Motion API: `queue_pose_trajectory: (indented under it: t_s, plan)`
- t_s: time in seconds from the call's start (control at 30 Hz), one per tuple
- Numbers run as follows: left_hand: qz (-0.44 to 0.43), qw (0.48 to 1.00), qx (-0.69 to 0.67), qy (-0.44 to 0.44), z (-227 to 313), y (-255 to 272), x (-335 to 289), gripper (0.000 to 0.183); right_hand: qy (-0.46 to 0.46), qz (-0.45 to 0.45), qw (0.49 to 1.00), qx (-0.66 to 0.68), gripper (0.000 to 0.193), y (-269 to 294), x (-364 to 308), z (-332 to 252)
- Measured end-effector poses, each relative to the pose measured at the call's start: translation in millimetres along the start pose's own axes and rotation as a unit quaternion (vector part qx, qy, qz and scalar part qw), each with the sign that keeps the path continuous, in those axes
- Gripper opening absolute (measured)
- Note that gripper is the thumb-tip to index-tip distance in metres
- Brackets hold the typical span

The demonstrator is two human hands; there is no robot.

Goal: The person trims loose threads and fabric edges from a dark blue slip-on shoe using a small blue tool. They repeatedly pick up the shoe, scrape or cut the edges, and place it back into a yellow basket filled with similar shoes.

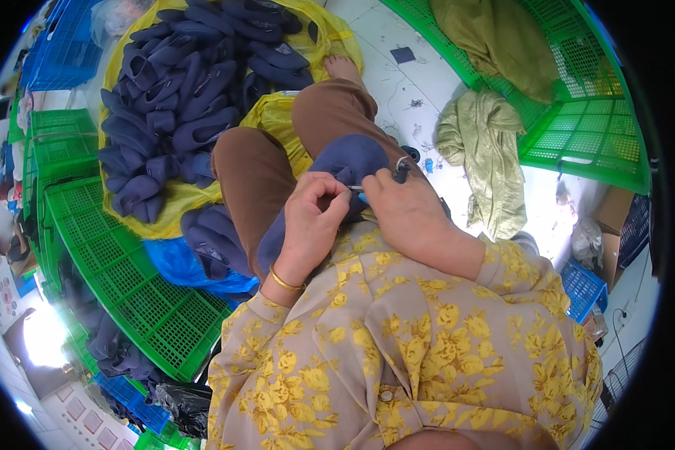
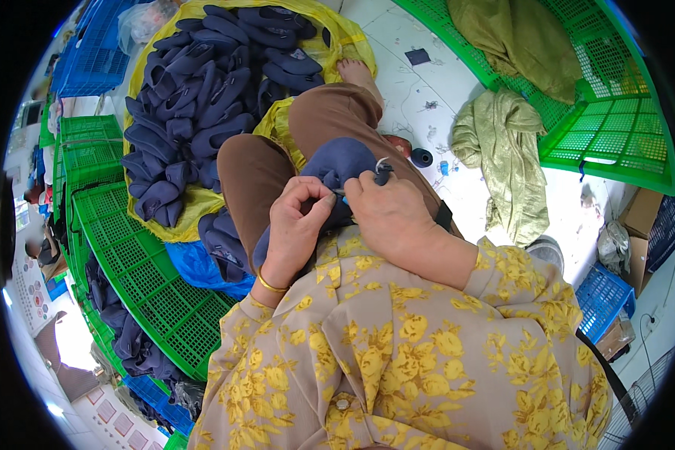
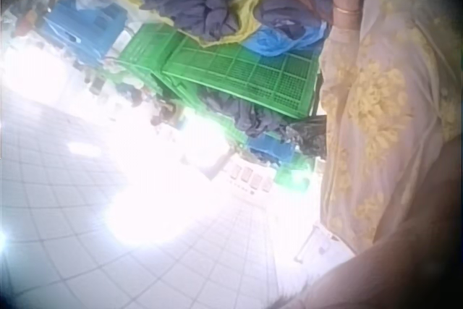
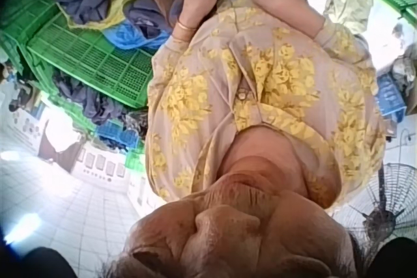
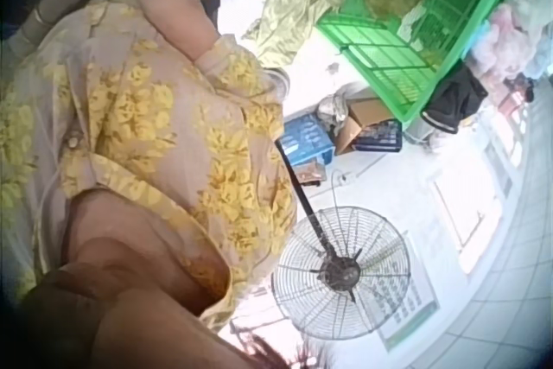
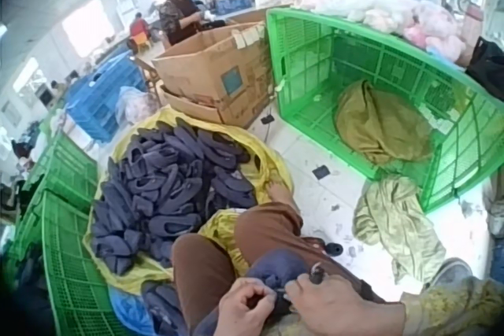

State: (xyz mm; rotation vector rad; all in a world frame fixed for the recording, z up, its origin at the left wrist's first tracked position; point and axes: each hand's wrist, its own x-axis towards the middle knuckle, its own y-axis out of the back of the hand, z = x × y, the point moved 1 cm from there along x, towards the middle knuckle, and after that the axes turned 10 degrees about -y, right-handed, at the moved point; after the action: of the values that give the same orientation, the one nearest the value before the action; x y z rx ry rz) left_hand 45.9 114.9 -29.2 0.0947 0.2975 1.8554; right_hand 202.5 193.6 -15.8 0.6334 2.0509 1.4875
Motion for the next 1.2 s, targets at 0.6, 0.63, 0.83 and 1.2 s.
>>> queue_pose_trajectory:
  t_s: [0.6,0.63,0.83,1.2]
  plan:
    - [-0.126,0.991,0.051,-0.017,9,40,44,0.020,-0.020,-0.033,0.912,0.408,0.029,3,16,28]
    - [-0.153,0.986,0.061,-0.039,10,40,49,0.019,-0.016,-0.027,0.916,0.400,0.029,1,13,29]
    - [-0.110,0.994,0.005,0.006,-4,40,74,0.017,0.049,0.002,0.947,0.317,0.035,-8,7,30]
    - [-0.090,0.974,0.204,-0.035,-16,67,6,0.033,-0.099,-0.024,0.891,0.443,0.019,-17,5,30]
